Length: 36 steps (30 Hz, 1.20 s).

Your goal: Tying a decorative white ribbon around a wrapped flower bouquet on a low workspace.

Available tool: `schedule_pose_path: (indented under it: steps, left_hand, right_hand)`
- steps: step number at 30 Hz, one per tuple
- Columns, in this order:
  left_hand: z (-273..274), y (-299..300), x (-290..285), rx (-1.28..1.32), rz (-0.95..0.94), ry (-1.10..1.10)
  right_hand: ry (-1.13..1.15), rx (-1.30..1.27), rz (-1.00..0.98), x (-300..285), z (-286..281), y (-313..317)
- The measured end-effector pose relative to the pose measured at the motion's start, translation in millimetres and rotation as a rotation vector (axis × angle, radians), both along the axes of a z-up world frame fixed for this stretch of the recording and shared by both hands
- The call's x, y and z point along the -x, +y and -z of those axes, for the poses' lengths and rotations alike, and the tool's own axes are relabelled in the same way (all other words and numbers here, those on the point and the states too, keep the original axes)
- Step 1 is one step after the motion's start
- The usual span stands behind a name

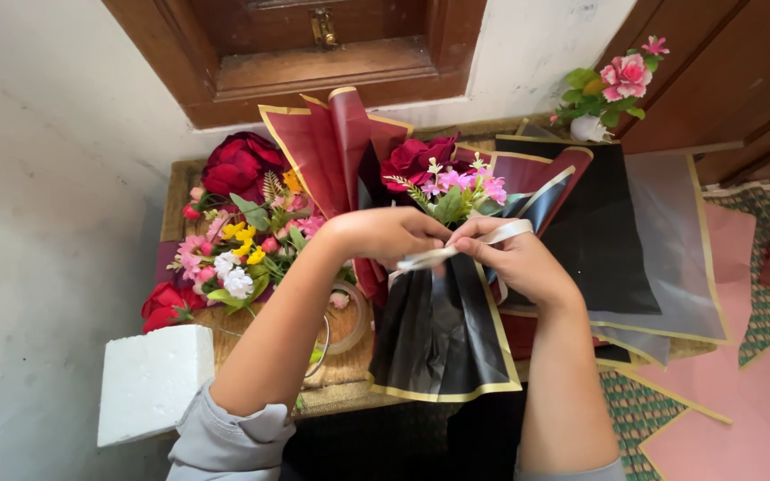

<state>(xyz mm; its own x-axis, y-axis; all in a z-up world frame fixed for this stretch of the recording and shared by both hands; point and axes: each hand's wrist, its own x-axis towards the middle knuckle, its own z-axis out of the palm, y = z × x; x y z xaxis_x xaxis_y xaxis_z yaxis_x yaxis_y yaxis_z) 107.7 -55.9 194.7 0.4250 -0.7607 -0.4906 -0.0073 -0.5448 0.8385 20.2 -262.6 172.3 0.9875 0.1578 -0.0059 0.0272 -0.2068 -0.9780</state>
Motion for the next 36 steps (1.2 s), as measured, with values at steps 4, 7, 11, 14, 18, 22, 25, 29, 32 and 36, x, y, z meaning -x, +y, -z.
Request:
schedule_pose_path:
  steps: [4,7,11,14,18,22,25,29,32,36]
  left_hand:
    - [28.8,-3.6,-12.7,0.118,0.003,0.113]
    - [23.8,-1.0,-11.0,0.137,-0.087,-0.182]
    - [32.2,-1.3,-15.7,0.148,-0.157,-0.154]
    - [51.0,-5.1,-18.8,0.090,-0.115,-0.093]
    - [45.9,-9.8,-5.4,0.058,-0.064,-0.002]
    - [69.4,-0.6,-16.3,0.106,-0.205,-0.168]
    - [61.1,10.6,-16.9,0.353,-0.383,-0.437]
    - [73.2,27.3,-16.4,0.543,-0.581,-0.049]
    - [57.0,41.7,-2.4,0.557,-0.638,0.072]
    - [49.9,66.9,-1.4,0.219,-0.569,-0.399]
  right_hand:
    - [-0.080,0.022,-0.045,-0.9,16.0,-9.6]
    - [-0.101,0.090,-0.085,-3.9,19.4,-11.2]
    - [-0.074,0.316,0.066,-9.2,26.9,-9.4]
    - [-0.169,0.377,0.183,-16.4,42.0,-13.0]
    - [-0.231,0.383,0.236,-16.1,44.8,-14.2]
    - [-0.251,0.334,0.226,-16.1,42.0,-15.9]
    - [-0.239,0.224,0.127,-6.5,25.8,-20.6]
    - [0.010,0.185,0.113,4.5,16.4,-30.8]
    - [0.152,0.293,0.140,9.8,7.3,-34.1]
    - [0.275,0.448,0.125,9.9,9.4,-46.4]
